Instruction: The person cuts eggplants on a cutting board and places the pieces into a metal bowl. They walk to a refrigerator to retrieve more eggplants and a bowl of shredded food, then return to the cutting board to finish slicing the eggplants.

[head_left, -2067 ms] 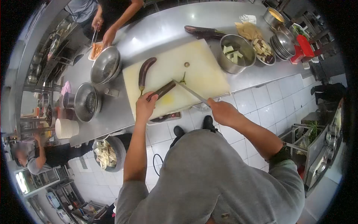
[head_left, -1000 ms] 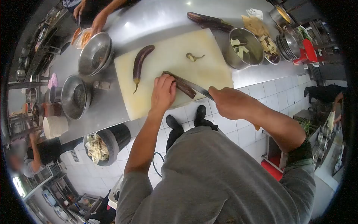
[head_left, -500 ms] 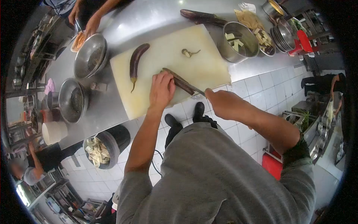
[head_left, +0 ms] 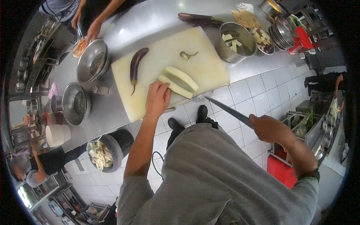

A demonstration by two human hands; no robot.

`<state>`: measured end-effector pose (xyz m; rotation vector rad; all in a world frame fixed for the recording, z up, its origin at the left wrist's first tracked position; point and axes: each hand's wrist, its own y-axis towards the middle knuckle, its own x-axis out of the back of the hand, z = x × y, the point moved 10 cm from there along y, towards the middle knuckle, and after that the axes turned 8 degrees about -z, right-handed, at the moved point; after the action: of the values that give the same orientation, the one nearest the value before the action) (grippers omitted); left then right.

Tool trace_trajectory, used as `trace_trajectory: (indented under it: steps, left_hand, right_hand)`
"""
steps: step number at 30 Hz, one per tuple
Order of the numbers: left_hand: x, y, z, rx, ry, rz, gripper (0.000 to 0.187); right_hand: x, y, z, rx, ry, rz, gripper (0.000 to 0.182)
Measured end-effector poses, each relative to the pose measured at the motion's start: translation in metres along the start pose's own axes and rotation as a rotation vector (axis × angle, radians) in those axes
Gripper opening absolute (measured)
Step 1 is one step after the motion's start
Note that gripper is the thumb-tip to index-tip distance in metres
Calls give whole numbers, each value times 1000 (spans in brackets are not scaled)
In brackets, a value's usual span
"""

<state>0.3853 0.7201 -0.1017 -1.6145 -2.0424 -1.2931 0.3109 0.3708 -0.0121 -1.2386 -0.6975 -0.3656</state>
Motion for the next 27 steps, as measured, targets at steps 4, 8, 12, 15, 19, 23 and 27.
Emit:
trace_trajectory:
  steps: [4, 8, 12, 15, 19, 23, 27]
  left_hand:
    - [8, -8, -5, -8, -24, -11, 29]
    - [2, -8, 4, 36, -29, 4, 29]
    - [5, -5, -1, -14, 19, -23, 27]
    - [4, -6, 0, -7, 15, -22, 27]
    - [3, -6, 3, -1, 1, -27, 27]
    - [4, -7, 2, -5, 48, -42, 28]
    - [4, -6, 1, -20, 52, -48, 28]
  right_hand:
    - [19, 17, 27, 73, 104, -160, 24]
    - [37, 73, 82, 210, 179, -314, 21]
    - [41, 103, 110, 247, 162, -292, 23]
    - [41, 109, 118, 269, 155, -288, 25]
    - [44, 108, 126, 278, 165, -290, 25]
    - [39, 127, 135, 274, 124, -287, 24]
    - [41, 113, 130, 254, 110, -261, 23]
